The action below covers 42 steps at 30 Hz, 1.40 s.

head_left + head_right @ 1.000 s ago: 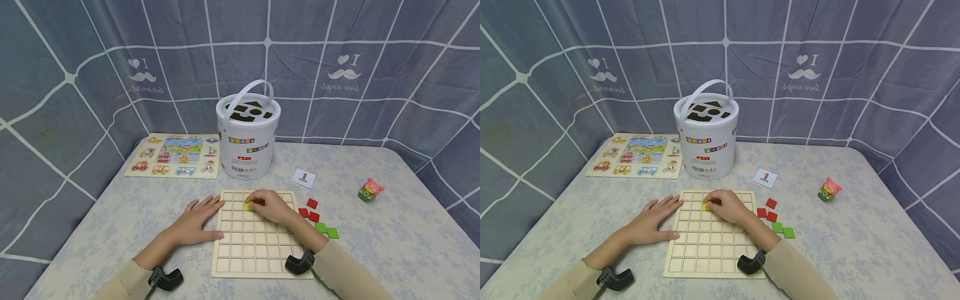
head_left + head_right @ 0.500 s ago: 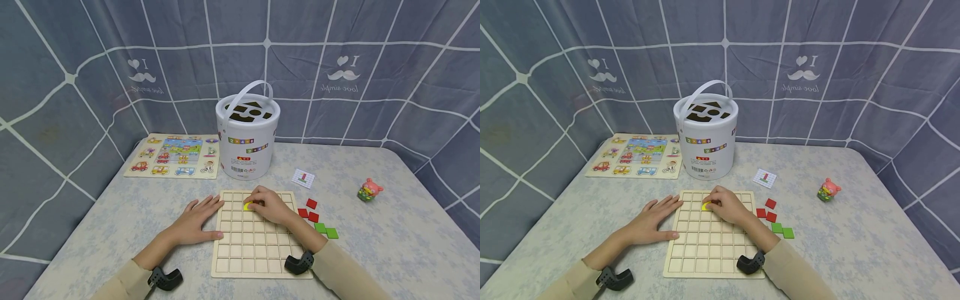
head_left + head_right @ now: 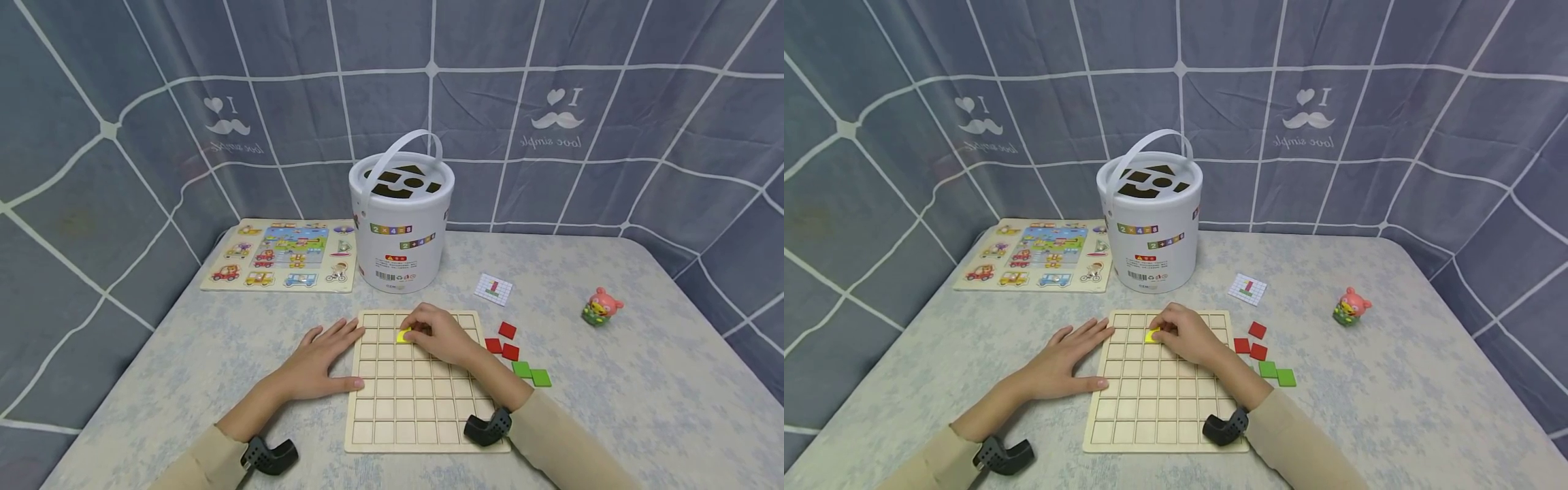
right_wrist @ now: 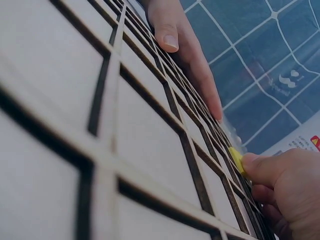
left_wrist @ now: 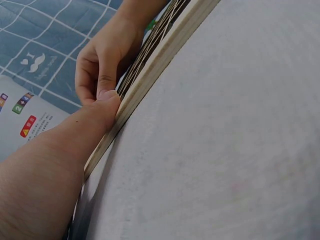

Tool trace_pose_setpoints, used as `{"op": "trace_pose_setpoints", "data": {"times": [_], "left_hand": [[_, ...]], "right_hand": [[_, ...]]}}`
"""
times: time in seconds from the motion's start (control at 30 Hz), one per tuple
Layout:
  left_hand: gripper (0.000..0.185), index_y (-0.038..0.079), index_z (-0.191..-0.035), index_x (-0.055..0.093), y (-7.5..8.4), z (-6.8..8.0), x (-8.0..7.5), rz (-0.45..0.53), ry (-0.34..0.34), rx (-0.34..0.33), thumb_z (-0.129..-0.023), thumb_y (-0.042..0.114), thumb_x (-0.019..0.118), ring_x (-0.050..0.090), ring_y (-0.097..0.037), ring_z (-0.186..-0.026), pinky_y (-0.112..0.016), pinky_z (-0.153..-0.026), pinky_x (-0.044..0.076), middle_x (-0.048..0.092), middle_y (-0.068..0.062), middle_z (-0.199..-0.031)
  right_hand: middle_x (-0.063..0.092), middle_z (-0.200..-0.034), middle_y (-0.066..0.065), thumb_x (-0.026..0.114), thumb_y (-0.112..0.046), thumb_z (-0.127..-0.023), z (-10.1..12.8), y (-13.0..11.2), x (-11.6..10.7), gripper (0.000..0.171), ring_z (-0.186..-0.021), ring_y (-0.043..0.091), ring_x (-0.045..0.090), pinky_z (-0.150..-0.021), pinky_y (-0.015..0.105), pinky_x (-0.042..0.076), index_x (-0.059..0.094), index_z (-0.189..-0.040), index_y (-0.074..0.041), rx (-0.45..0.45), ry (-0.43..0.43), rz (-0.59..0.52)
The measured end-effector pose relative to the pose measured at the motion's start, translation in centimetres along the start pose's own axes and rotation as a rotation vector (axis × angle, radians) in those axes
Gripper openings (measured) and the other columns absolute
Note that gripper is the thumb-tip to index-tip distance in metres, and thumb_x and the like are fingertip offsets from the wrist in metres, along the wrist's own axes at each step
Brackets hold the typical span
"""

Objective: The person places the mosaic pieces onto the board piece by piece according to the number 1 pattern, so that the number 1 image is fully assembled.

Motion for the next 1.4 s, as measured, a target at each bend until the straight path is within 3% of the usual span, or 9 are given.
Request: {"op": "trace_pose_setpoints", "data": {"times": [1.1,1.4], "left_hand": [[0.089,0.017,-0.155,0.031,0.01,0.06,0.06,-0.004,0.009,0.004,-0.085,0.063,0.061,0.016,-0.028,-0.147,-0.059,-0.112,0.007,0.021,-0.003,-0.160],[0.090,0.018,-0.155,0.030,-0.13,0.00,0.04,0.000,-0.007,-0.017,-0.085,0.065,0.061,0.014,-0.026,-0.148,-0.059,-0.112,0.006,0.020,-0.002,-0.161]], "right_hand": [[0.059,-0.092,-0.005,0.069,-0.010,-0.092,0.32,-0.16,-0.26,0.011,-0.073,0.010,0.051,-0.064,0.026,0.046,0.077,-0.099,-0.010,-0.040,0.027,-0.020],[0.061,-0.091,-0.004,0.066,-0.011,-0.095,0.06,-0.01,-0.31,0.012,-0.076,0.011,0.053,-0.068,0.026,0.046,0.074,-0.102,-0.010,-0.001,0.022,-0.048]]}}
Point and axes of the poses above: each hand's wrist, its own z-axis away from the middle knuckle, its own x-axis out of the palm, y = z × x, the point moved 8 cm from there along -z, towards the middle knuckle
